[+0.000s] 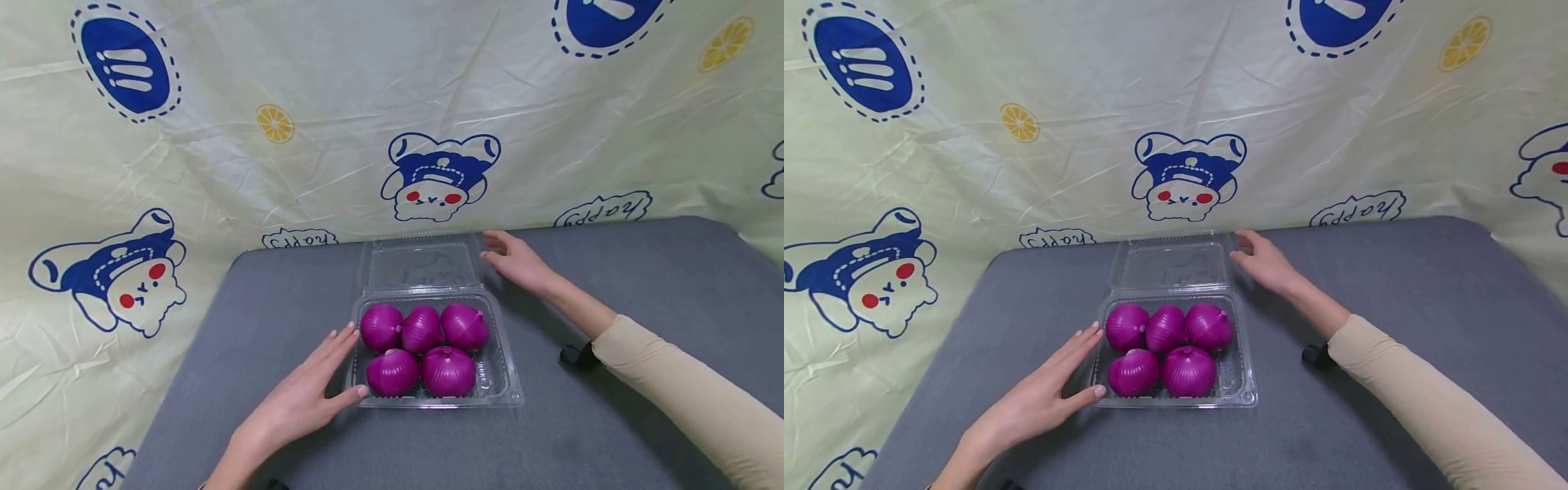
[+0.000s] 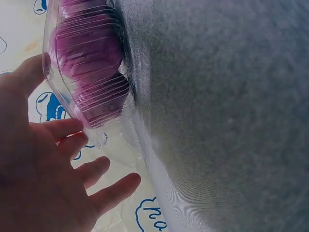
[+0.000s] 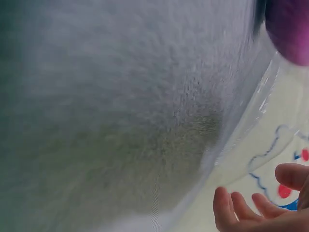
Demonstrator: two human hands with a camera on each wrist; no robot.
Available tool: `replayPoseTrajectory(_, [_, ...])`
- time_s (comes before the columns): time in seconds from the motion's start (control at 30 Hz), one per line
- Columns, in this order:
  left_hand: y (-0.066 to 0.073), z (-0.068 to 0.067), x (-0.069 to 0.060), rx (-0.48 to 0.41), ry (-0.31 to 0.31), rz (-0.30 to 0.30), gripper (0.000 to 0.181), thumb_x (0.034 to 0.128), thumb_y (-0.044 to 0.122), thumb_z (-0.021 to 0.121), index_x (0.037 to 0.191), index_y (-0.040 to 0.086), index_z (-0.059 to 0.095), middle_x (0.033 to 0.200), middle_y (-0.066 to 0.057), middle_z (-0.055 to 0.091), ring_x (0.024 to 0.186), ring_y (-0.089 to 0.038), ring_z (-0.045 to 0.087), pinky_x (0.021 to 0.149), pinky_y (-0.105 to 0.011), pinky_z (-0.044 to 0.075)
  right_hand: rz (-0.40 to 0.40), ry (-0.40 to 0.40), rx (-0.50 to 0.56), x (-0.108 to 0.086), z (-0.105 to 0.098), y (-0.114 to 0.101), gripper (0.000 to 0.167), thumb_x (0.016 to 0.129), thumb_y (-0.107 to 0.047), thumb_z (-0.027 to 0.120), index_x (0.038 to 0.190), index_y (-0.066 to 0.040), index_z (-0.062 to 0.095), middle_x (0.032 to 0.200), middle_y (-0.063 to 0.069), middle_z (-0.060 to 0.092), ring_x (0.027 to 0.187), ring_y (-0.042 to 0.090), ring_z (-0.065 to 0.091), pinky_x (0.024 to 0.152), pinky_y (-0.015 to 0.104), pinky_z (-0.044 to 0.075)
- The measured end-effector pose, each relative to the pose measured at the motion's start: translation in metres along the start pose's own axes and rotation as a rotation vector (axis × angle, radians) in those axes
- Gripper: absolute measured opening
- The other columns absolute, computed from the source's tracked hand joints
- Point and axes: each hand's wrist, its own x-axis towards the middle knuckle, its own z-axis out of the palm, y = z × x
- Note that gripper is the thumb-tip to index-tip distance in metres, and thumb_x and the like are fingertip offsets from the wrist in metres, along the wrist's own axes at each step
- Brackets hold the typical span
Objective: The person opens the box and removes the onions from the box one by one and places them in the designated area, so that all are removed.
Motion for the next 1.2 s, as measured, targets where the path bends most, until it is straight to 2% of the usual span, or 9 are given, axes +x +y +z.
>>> replayPoseTrajectory(0.17, [0.000,0.001,0.003,-0.009,-0.018,-0.006,0.086,0.0883,0.062,0.061,0.158,0.029,0.024,0.162,0.017,0.011,0.149,-0.019,0.010,0.113,-0.050,0.027,-0.185,0.073,-0.255,-0.028,0.001,-0.010,0.048,0.100,-0.015,0.055,0.144,0.000,0.044,0.145,0.023,0.044,0.127,0.042,0.044,0.101,0.059,0.037])
replayPoseTrajectory(0.27, [0.000,0.000,0.004,-0.007,-0.022,-0.011,0.089,0.0872,0.064,0.061,0.158,0.028,0.022,0.162,0.017,0.009,0.149,-0.020,0.009,0.113,-0.050,0.028,-0.327,0.103,-0.361,-0.049,0.006,-0.017,0.041,0.097,-0.013,0.061,0.136,-0.002,0.055,0.142,0.019,0.048,0.127,0.038,0.043,0.102,0.059,0.037])
replayPoseTrajectory(0.4, [0.002,-0.001,0.004,0.000,-0.039,-0.029,0.093,0.0862,0.066,0.060,0.159,0.026,0.018,0.163,0.016,0.006,0.149,-0.020,0.009,0.113,-0.048,0.028,-0.514,0.091,-0.417,-0.075,0.016,-0.021,0.037,0.093,-0.015,0.067,0.129,-0.008,0.063,0.142,0.012,0.050,0.129,0.031,0.042,0.100,0.056,0.040])
replayPoseTrajectory(0.5, [0.003,0.000,0.005,0.003,-0.058,-0.043,0.095,0.0853,0.067,0.061,0.159,0.027,0.015,0.163,0.016,0.005,0.149,-0.019,0.008,0.113,-0.048,0.028,-0.588,0.041,-0.427,-0.088,0.022,-0.020,0.042,0.091,-0.021,0.071,0.131,-0.014,0.062,0.144,0.006,0.048,0.131,0.026,0.041,0.098,0.055,0.043])
replayPoseTrajectory(0.63, [0.003,0.001,0.007,0.008,-0.075,-0.054,0.097,0.0844,0.068,0.061,0.159,0.028,0.014,0.162,0.017,0.004,0.149,-0.017,0.007,0.112,-0.050,0.029,-0.624,-0.037,-0.444,-0.096,0.026,-0.017,0.056,0.088,-0.028,0.074,0.140,-0.021,0.055,0.150,0.003,0.042,0.134,0.025,0.039,0.097,0.056,0.044])
replayPoseTrajectory(0.8, [0.003,0.002,0.009,-0.001,-0.075,-0.056,0.097,0.0831,0.068,0.062,0.159,0.031,0.015,0.162,0.019,0.005,0.149,-0.017,0.008,0.111,-0.051,0.030,-0.626,-0.124,-0.482,-0.094,0.029,-0.013,0.070,0.084,-0.030,0.076,0.148,-0.023,0.046,0.154,0.001,0.038,0.137,0.027,0.038,0.101,0.059,0.039])
replayPoseTrajectory(1.07, [-0.001,0.002,0.010,-0.045,-0.078,-0.057,0.097,0.0825,0.069,0.063,0.158,0.032,0.015,0.161,0.020,0.005,0.148,-0.015,0.013,0.112,-0.048,0.030,-0.583,-0.171,-0.498,-0.088,0.032,-0.011,0.073,0.084,-0.037,0.074,0.149,-0.022,0.044,0.150,-0.002,0.044,0.136,0.025,0.038,0.106,0.058,0.034])
replayPoseTrajectory(1.2, [-0.002,0.001,0.010,-0.063,-0.086,-0.053,0.097,0.0825,0.069,0.063,0.158,0.034,0.014,0.161,0.020,0.004,0.147,-0.013,0.017,0.111,-0.046,0.031,-0.555,-0.190,-0.455,-0.088,0.034,-0.010,0.074,0.084,-0.035,0.075,0.149,-0.021,0.044,0.150,-0.002,0.044,0.137,0.025,0.036,0.105,0.058,0.035])
